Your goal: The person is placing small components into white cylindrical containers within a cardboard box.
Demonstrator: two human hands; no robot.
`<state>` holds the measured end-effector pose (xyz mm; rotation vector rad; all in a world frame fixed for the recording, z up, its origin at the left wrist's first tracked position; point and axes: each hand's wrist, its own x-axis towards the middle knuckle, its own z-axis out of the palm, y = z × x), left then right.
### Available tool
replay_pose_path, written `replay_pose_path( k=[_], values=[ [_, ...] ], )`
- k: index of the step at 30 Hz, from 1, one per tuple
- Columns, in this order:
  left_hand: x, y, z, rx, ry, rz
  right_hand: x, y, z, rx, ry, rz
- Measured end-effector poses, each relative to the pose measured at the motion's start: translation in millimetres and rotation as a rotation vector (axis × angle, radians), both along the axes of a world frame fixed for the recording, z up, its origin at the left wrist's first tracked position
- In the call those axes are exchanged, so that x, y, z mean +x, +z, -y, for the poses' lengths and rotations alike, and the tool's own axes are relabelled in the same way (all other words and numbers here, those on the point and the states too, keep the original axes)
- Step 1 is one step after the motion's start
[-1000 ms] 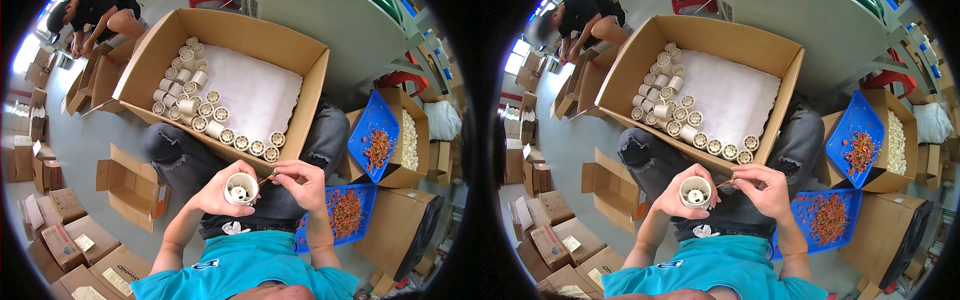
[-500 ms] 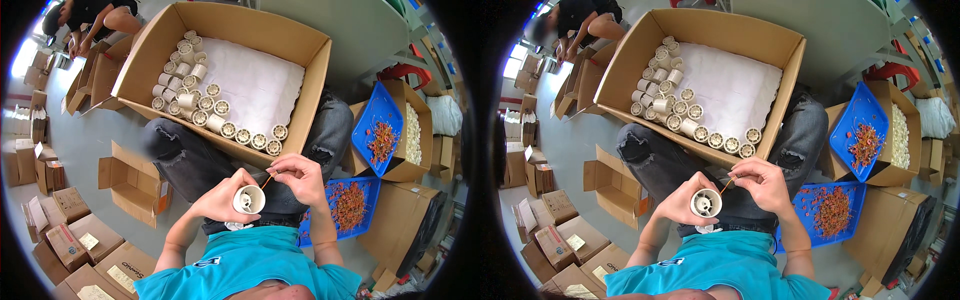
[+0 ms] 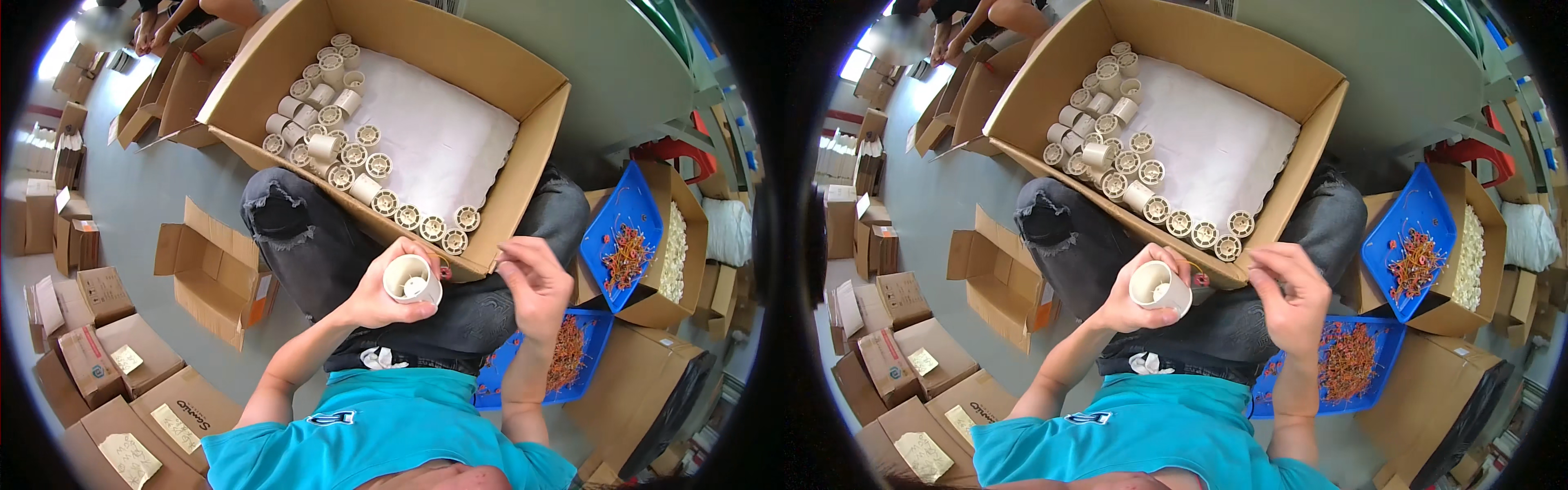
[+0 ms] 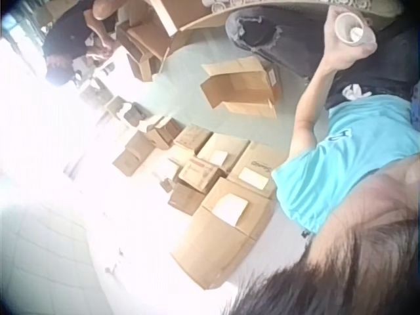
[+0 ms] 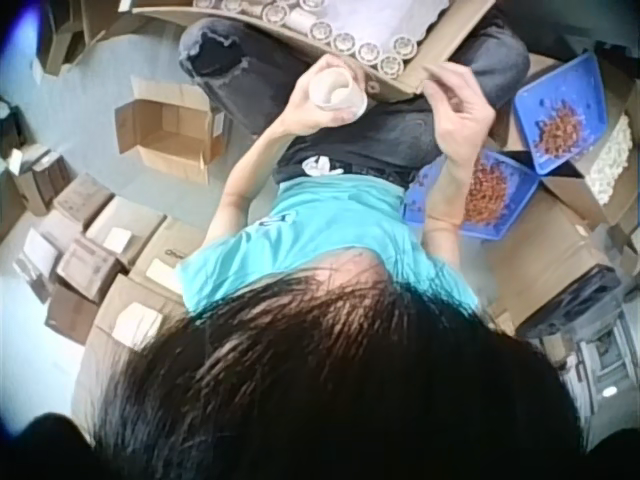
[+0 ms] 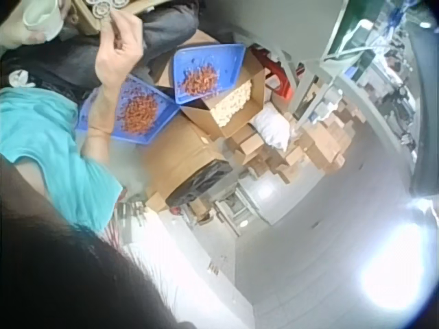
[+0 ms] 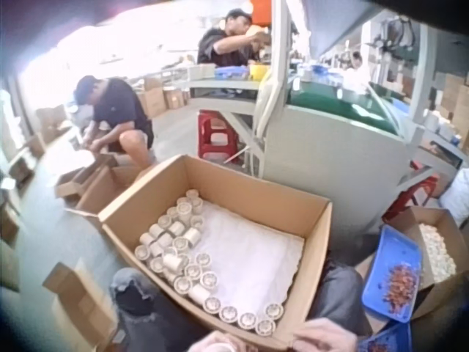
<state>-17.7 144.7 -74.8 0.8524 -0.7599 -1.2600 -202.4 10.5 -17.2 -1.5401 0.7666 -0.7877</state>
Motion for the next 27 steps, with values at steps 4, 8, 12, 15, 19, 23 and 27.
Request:
replay_pose_path(
  k=[4, 8, 12, 15, 19, 23, 27],
  values=[
    [8.1, 5.9, -0.2, -0.056, -0.112, -0.072, 8.0, -34.2, -4.9, 0.202, 0.208, -0.055],
    [8.7, 9.3, 0.1, -0.141, -0.113, -0.288, 18.3, -34.8, -7.5, 0.309, 0.277, 0.079],
    [9.6, 19.0, -1.5, -0.255, -0.169, -0.314, 25.1, -32.9, -7.2, 0.528, 0.452, 0.187],
    [7.6, 21.3, 3.5, -0.297, -0.137, -0.280, 22.1, -38.4, -8.1, 0.681, 0.550, 0.189],
    [20.5, 12.9, -8.9, -0.076, -0.022, -0.201, 15.3, -37.5, -11.7, 0.640, 0.369, 0.259],
    [18.8, 8.5, -17.7, 0.194, 0.185, -0.365, -1.9, -32.2, 0.9, 0.259, 0.017, 0.089],
    [13.6, 2.3, -19.3, 0.156, 0.111, -0.339, -16.0, -7.0, 8.9, 0.231, 0.015, 0.063]
  ],
)
